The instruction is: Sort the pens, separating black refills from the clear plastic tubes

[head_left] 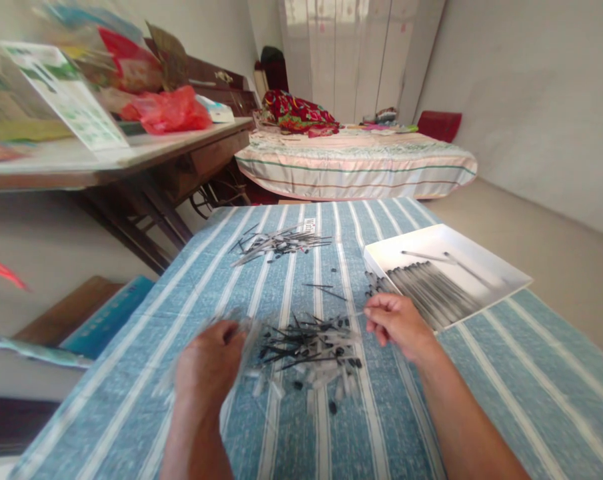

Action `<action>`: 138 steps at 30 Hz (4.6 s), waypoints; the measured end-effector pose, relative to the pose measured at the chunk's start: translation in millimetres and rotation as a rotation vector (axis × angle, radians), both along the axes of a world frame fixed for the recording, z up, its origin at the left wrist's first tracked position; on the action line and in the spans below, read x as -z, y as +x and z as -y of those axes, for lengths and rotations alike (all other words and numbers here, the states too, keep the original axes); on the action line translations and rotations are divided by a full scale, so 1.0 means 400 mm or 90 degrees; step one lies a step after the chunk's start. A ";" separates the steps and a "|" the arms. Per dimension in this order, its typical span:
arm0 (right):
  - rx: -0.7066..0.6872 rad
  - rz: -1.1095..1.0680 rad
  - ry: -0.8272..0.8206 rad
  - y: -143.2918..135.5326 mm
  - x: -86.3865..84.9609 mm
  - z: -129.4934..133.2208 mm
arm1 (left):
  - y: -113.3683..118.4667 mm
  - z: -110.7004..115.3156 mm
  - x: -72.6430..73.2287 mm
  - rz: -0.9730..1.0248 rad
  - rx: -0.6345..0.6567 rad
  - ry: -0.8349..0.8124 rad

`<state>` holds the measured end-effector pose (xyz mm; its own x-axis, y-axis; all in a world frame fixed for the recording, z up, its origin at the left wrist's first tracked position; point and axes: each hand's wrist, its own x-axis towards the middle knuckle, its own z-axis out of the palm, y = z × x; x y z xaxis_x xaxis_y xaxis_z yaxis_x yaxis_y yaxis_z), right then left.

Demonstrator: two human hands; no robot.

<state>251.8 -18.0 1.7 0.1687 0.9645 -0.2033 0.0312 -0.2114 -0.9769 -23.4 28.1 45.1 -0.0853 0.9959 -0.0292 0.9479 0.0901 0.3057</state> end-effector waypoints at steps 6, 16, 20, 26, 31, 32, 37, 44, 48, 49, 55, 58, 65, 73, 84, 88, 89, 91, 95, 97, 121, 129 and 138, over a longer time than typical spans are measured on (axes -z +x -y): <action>-0.053 0.502 -0.019 0.008 -0.015 0.009 | -0.035 -0.031 0.035 -0.044 -0.093 0.026; -0.071 0.855 -0.229 -0.007 -0.031 0.020 | -0.025 -0.037 0.068 0.116 -0.170 0.219; -0.099 0.856 -0.221 -0.011 -0.026 0.019 | 0.035 -0.025 0.059 0.131 -0.084 0.240; -0.069 0.779 -0.062 -0.028 -0.028 0.027 | 0.175 0.029 0.053 0.436 0.050 0.092; -0.135 0.533 0.158 -0.091 -0.027 0.042 | 0.254 0.081 0.056 0.763 0.101 -0.172; -0.137 0.479 0.176 -0.101 -0.026 0.044 | 0.260 0.085 0.060 0.805 0.099 -0.198; -0.176 0.201 0.137 -0.117 -0.031 0.046 | 0.255 0.072 0.071 0.972 -0.017 -0.130; -0.241 0.077 0.058 -0.185 -0.027 0.050 | 0.251 0.054 0.051 1.238 -0.158 -0.097; -0.213 0.225 0.166 -0.245 -0.026 0.080 | 0.184 0.014 0.046 1.326 -0.201 -0.107; -0.223 0.260 0.186 -0.254 -0.028 0.093 | 0.157 0.001 0.040 1.337 -0.217 -0.062; -0.214 0.433 0.227 -0.239 -0.033 0.117 | 0.087 -0.026 0.003 1.323 -0.182 0.161; -0.144 0.598 0.221 -0.209 -0.029 0.084 | 0.131 -0.003 0.015 1.331 -0.182 0.076; -0.064 0.590 0.303 -0.210 -0.021 0.078 | 0.195 0.023 0.035 1.368 -0.178 0.000; -0.120 0.350 0.238 -0.221 0.001 0.076 | 0.223 0.031 0.052 1.367 -0.147 -0.028; -0.057 0.205 0.190 -0.163 -0.012 0.053 | 0.235 0.067 0.043 0.786 0.095 -0.134; 0.027 0.227 0.168 -0.109 -0.005 0.038 | 0.247 0.083 0.030 0.563 0.279 -0.209; 0.034 0.238 0.165 -0.097 -0.002 0.036 | 0.248 0.085 0.029 0.538 0.309 -0.219; 0.022 0.246 0.151 -0.079 0.002 0.035 | 0.247 0.087 0.030 0.499 0.355 -0.229; -0.053 0.200 0.101 -0.063 0.000 0.040 | 0.239 0.087 0.040 0.462 0.391 -0.232; -0.079 0.183 0.077 -0.062 -0.004 0.043 | 0.237 0.086 0.043 0.444 0.399 -0.215; -0.152 0.158 0.047 -0.055 -0.012 0.048 | 0.231 0.075 0.027 0.325 0.417 -0.221; -0.170 0.136 0.048 -0.053 -0.004 0.046 | 0.230 0.074 0.038 0.301 0.423 -0.221; -0.189 0.107 0.033 -0.049 0.006 0.047 | 0.231 0.076 0.034 0.314 0.420 -0.234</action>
<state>232.3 -36.9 -0.8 -0.0936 0.9848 -0.1465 0.2450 -0.1198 -0.9621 68.8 -2.2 31.6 0.6072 0.7585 -0.2365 0.6096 -0.2539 0.7509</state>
